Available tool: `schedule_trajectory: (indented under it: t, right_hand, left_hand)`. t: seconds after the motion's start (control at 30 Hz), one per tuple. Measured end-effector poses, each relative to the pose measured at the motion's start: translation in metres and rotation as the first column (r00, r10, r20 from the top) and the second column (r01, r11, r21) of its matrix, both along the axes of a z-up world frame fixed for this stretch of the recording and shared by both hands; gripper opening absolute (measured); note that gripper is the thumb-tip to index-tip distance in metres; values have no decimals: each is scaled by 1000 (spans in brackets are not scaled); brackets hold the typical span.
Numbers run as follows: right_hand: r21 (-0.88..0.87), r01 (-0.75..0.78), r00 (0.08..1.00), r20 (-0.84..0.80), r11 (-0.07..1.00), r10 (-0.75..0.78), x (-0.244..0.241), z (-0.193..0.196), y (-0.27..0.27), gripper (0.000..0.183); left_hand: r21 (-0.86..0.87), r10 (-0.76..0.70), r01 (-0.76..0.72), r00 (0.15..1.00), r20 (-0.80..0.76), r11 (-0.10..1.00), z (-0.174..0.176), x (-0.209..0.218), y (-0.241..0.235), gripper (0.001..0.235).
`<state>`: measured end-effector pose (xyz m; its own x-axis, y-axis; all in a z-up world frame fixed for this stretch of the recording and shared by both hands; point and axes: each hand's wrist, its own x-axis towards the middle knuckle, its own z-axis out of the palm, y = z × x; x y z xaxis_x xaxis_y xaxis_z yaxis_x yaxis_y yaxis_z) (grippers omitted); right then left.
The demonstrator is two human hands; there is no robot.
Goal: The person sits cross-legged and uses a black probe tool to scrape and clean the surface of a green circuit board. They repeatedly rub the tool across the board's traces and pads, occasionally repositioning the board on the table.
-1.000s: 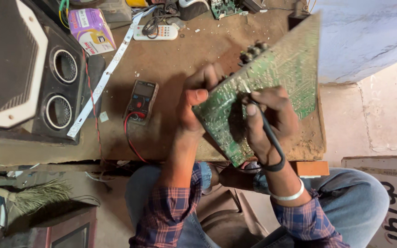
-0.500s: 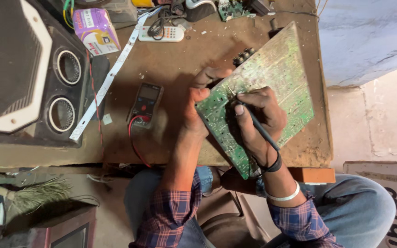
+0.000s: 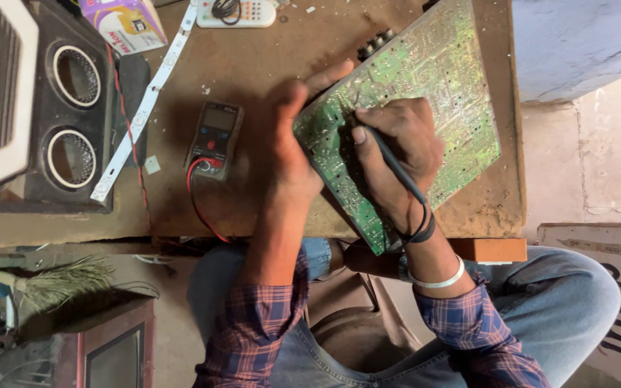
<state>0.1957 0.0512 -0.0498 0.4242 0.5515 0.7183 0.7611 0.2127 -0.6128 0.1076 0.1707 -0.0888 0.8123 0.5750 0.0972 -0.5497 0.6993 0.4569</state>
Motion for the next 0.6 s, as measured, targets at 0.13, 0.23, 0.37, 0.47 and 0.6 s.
schedule_trajectory:
  t: [0.13,0.23,0.37,0.47,0.6]
  right_hand:
    - [-27,-27,997,77,999,30,-4,7,-5,12]
    - [-20,13,997,74,1000,-11,-9,10,-11,11]
    - [5,67,994,90,998,-67,-13,7,-15,10]
    - [24,74,987,143,997,-77,-14,6,-16,9]
    - [11,37,975,217,999,-38,-18,8,-19,6]
  left_hand:
    - [86,34,-42,994,100,995,-2,6,-7,58]
    - [185,58,-76,993,104,980,-3,3,-7,57]
    - [269,44,-68,994,96,961,0,-1,-7,58]
    - [309,32,-63,994,105,949,4,0,-6,58]
    - [392,39,-74,995,96,917,7,-2,-5,60]
